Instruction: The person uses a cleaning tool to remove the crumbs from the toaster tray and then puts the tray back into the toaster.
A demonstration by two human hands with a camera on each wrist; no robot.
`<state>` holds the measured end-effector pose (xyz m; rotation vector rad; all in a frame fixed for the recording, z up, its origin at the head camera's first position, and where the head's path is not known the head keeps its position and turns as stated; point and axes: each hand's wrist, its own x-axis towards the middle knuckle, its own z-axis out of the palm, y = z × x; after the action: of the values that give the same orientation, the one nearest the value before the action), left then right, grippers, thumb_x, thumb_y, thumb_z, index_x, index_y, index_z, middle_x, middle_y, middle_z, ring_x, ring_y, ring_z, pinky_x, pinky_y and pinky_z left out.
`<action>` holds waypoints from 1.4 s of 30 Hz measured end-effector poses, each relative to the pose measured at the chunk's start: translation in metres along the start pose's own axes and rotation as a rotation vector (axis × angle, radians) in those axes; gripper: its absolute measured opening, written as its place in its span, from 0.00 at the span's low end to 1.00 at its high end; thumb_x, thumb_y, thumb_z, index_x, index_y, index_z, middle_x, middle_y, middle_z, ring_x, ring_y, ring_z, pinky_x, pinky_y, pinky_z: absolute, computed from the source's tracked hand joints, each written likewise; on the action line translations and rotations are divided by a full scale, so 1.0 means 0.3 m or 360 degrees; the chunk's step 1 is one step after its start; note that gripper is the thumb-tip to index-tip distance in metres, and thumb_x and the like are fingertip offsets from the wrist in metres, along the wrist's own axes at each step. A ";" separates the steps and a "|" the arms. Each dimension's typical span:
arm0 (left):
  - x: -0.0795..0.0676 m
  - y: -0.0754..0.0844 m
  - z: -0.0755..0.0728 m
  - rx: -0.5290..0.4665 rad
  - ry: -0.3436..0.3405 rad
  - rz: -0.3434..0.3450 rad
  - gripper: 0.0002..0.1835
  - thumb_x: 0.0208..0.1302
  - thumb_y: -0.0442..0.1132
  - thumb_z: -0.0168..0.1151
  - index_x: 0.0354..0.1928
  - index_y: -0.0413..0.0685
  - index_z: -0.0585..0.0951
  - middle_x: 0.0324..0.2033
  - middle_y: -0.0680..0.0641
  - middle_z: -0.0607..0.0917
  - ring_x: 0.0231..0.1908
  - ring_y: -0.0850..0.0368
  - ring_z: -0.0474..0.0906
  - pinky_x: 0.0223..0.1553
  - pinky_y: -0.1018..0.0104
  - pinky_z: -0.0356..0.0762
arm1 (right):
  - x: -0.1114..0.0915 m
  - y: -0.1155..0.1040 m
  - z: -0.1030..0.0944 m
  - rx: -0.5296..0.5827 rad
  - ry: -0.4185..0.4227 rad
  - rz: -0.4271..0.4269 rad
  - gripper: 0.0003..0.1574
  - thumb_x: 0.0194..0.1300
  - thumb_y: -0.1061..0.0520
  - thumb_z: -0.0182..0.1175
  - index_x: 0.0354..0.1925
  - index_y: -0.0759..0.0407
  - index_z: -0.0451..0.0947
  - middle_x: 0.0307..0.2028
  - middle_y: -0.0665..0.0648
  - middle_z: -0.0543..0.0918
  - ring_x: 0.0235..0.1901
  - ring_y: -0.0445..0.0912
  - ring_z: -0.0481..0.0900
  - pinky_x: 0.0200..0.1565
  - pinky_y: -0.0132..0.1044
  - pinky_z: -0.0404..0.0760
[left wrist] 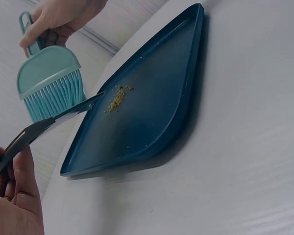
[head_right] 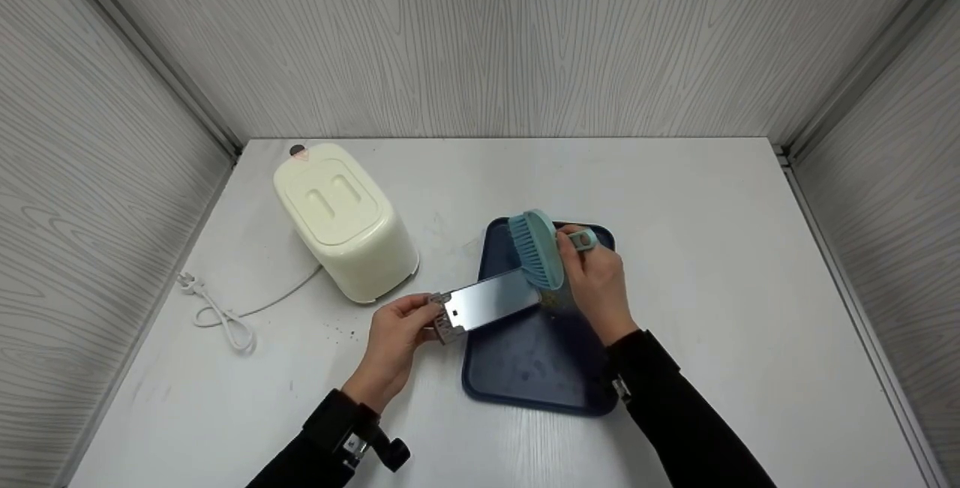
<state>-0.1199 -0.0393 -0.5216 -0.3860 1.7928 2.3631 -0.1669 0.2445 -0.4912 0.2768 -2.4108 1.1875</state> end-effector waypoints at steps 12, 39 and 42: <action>0.001 0.007 -0.006 0.0067 0.0046 0.0038 0.13 0.63 0.32 0.66 0.49 0.33 0.85 0.37 0.44 0.88 0.34 0.58 0.83 0.34 0.66 0.84 | -0.019 -0.001 -0.031 -0.0103 -0.0015 -0.0039 0.14 0.79 0.61 0.55 0.53 0.67 0.83 0.30 0.61 0.87 0.25 0.42 0.81 0.30 0.23 0.69; 0.000 0.006 0.005 0.0020 0.0091 0.0039 0.12 0.61 0.31 0.67 0.46 0.33 0.85 0.36 0.43 0.86 0.33 0.55 0.84 0.34 0.65 0.85 | -0.014 0.022 -0.103 -0.0058 0.0110 0.0028 0.15 0.79 0.58 0.56 0.52 0.67 0.84 0.34 0.63 0.88 0.29 0.24 0.76 0.32 0.17 0.71; 0.000 0.006 0.006 0.0017 0.0094 0.0041 0.12 0.61 0.31 0.66 0.46 0.33 0.85 0.36 0.43 0.87 0.33 0.56 0.84 0.33 0.65 0.85 | -0.009 0.017 -0.108 -0.0027 0.0121 0.0083 0.17 0.80 0.56 0.55 0.52 0.67 0.84 0.33 0.63 0.88 0.28 0.26 0.78 0.32 0.17 0.72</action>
<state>-0.1207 -0.0380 -0.5196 -0.4383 1.8457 2.3823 -0.1567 0.2733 -0.4786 0.1610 -2.3742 1.1780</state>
